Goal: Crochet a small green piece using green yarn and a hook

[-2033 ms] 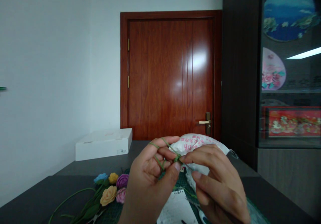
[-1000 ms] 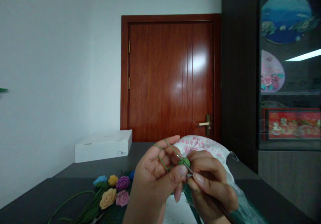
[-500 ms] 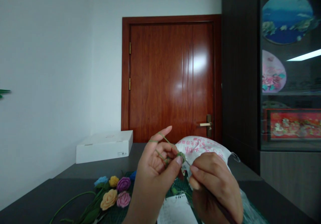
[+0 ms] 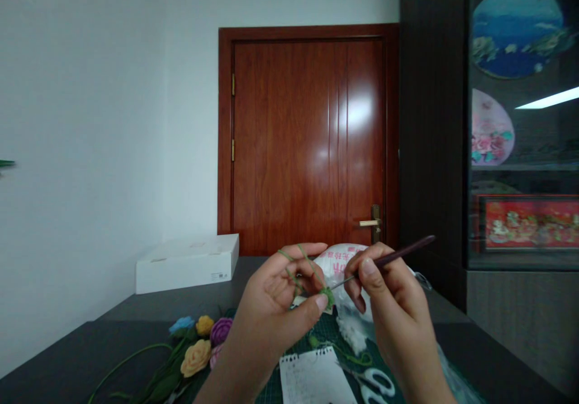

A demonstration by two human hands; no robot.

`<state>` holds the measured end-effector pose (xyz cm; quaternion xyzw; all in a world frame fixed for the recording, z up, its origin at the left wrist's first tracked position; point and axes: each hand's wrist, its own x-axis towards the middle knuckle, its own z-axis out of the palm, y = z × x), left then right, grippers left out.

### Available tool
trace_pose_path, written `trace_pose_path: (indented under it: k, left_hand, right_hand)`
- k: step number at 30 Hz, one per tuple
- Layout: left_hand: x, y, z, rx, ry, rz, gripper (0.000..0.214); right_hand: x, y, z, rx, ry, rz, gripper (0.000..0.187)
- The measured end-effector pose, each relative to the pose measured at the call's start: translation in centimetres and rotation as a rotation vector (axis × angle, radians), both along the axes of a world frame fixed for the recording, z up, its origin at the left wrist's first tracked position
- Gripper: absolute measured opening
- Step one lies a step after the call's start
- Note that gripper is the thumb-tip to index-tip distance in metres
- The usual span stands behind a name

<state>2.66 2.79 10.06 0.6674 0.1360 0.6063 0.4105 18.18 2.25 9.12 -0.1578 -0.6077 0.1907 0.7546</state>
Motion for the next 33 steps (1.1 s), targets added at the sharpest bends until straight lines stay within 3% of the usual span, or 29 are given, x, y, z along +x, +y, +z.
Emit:
trace_pose_path:
  k: [3,6,9,11,14,16,21,24,26,29,33]
  left_hand:
    - [-0.1,-0.2,0.1,-0.014,0.020,-0.013,0.043]
    - [-0.3,-0.3,0.2,0.026,0.080,0.024,0.043]
    - [-0.4,-0.3,0.3,0.069,0.157,0.136,0.041]
    - [-0.4,-0.2,0.3,0.114,0.204,0.193,0.040]
    - [-0.7,-0.1,0.1,0.134,0.226,0.137,0.040]
    - [-0.9,0.0,0.1,0.105,0.211,0.042,0.040]
    - [-1.0,-0.3,0.4,0.046,0.111,-0.150,0.037]
    - [-0.8,-0.8,0.7,-0.075,0.014,-0.146,0.032]
    - [-0.5,-1.2,0.9,-0.146,-0.045,-0.100,0.032]
    - [0.0,-1.6,0.9,-0.163,-0.105,-0.041,0.043]
    - [0.9,-2.0,0.7,-0.174,-0.169,0.036,0.050]
  right_hand:
    - [-0.4,0.1,-0.2,-0.038,0.041,0.033,0.029]
    - [0.0,0.0,-0.4,-0.015,-0.012,-0.061,0.027]
    - [1.2,-0.3,-0.4,0.226,-0.303,-0.234,0.016]
    - [2.0,-0.5,-0.2,0.348,-0.475,-0.239,0.010]
    - [2.4,-0.5,-0.2,0.258,-0.421,-0.242,0.012]
    - [2.0,-0.2,-0.2,0.113,-0.290,-0.158,0.020]
    - [0.3,0.7,-0.1,-0.166,-0.034,0.365,0.034]
    - [-0.6,1.0,-0.1,-0.275,0.012,0.603,0.036]
    - [-1.1,1.1,-0.2,-0.277,0.031,0.654,0.035]
    - [-1.4,1.4,-0.4,-0.131,0.031,0.508,0.029]
    - [-0.6,1.6,-0.8,0.291,-0.110,-0.097,0.012]
